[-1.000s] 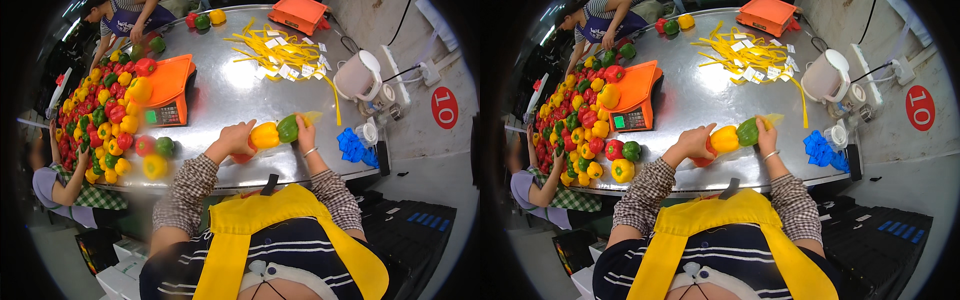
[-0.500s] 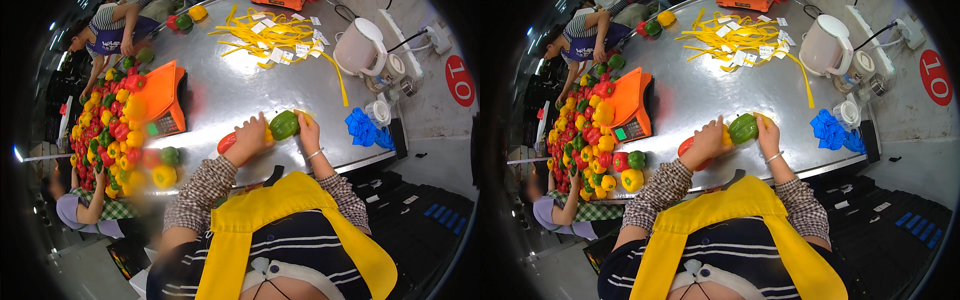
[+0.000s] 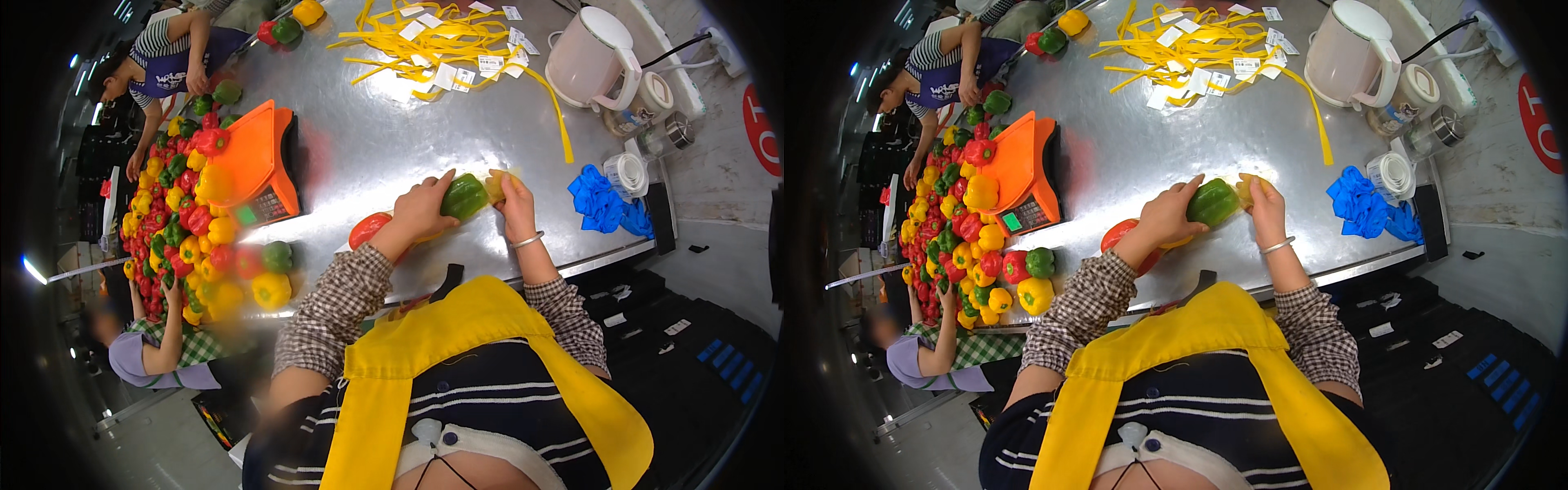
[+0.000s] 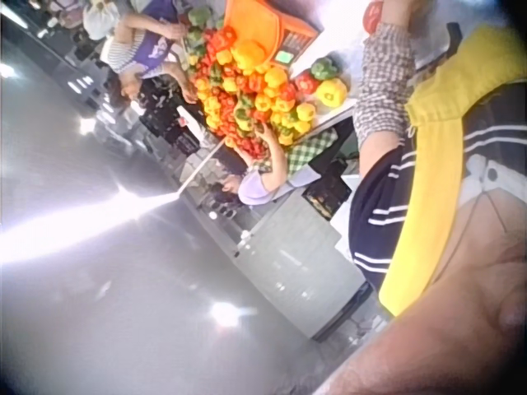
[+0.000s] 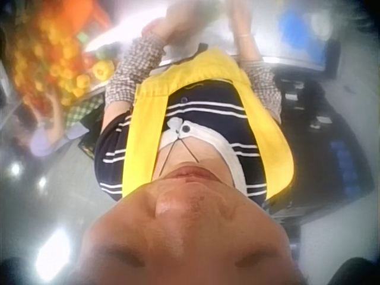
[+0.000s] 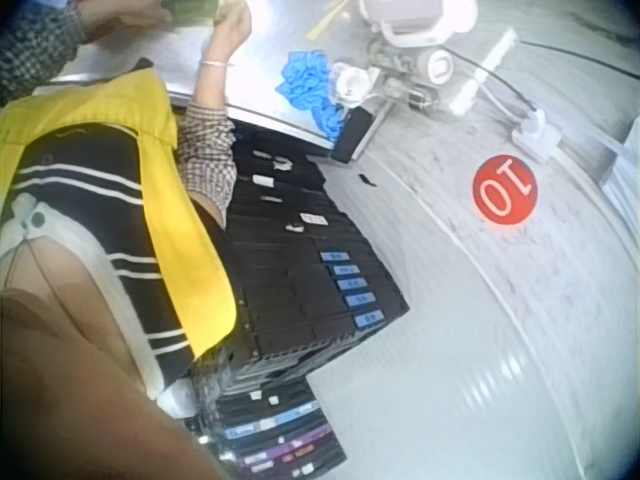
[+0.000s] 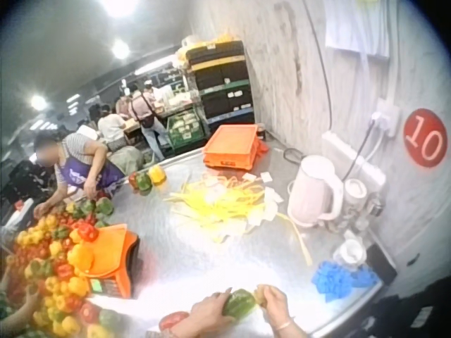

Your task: The person packages bell peppers by wrapping a yellow tape label around groups of three differently colored peppers and then places the bundles into a plastic crate.

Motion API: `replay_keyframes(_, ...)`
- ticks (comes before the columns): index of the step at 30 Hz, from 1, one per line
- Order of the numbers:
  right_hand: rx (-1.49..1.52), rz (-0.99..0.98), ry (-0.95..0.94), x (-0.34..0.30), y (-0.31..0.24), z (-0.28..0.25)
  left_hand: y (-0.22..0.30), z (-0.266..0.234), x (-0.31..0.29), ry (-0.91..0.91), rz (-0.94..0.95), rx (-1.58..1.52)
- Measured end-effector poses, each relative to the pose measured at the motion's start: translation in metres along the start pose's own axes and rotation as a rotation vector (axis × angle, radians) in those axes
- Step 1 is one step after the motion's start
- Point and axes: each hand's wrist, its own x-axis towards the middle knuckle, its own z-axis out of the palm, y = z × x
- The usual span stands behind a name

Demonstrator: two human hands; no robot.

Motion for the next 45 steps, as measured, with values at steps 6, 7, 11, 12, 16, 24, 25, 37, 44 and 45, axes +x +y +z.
replay_keyframes(6, -0.002, 0.033, -0.020, 0.005, -0.008, -0.003, -0.024, -0.015, -0.049, -0.111, -0.052, 0.231)
replay_keyframes(7, -0.013, 0.043, -0.022, 0.007, -0.007, -0.003, -0.032, -0.015, -0.051, -0.116, -0.032, 0.192)
replay_keyframes(11, -0.016, 0.028, -0.012, 0.013, 0.003, -0.003, -0.045, -0.019, -0.052, -0.132, 0.019, 0.128)
replay_keyframes(12, -0.025, 0.040, 0.008, 0.015, 0.005, -0.003, -0.045, -0.022, -0.051, -0.135, 0.026, 0.135)
replay_keyframes(16, -0.029, 0.045, 0.017, 0.020, 0.007, -0.004, -0.037, -0.036, -0.043, -0.345, -0.019, 0.189)
replay_keyframes(24, -0.090, 0.002, -0.001, 0.018, 0.006, 0.003, -0.047, -0.034, -0.041, -0.356, 0.008, 0.122)
replay_keyframes(25, -0.084, 0.000, -0.001, 0.018, 0.006, 0.003, -0.047, -0.035, -0.040, -0.365, 0.016, 0.137)
replay_keyframes(37, -0.138, -0.103, 0.083, 0.031, -0.003, -0.011, -0.011, 0.003, 0.033, -0.122, 0.100, -0.272)
replay_keyframes(44, -0.435, -0.466, -0.062, 0.029, -0.038, 0.005, 0.025, -0.001, 0.110, -0.406, 0.192, -0.243)
replay_keyframes(45, -0.478, -0.498, -0.084, 0.022, -0.048, 0.012, 0.022, -0.004, 0.108, -0.386, 0.201, -0.316)
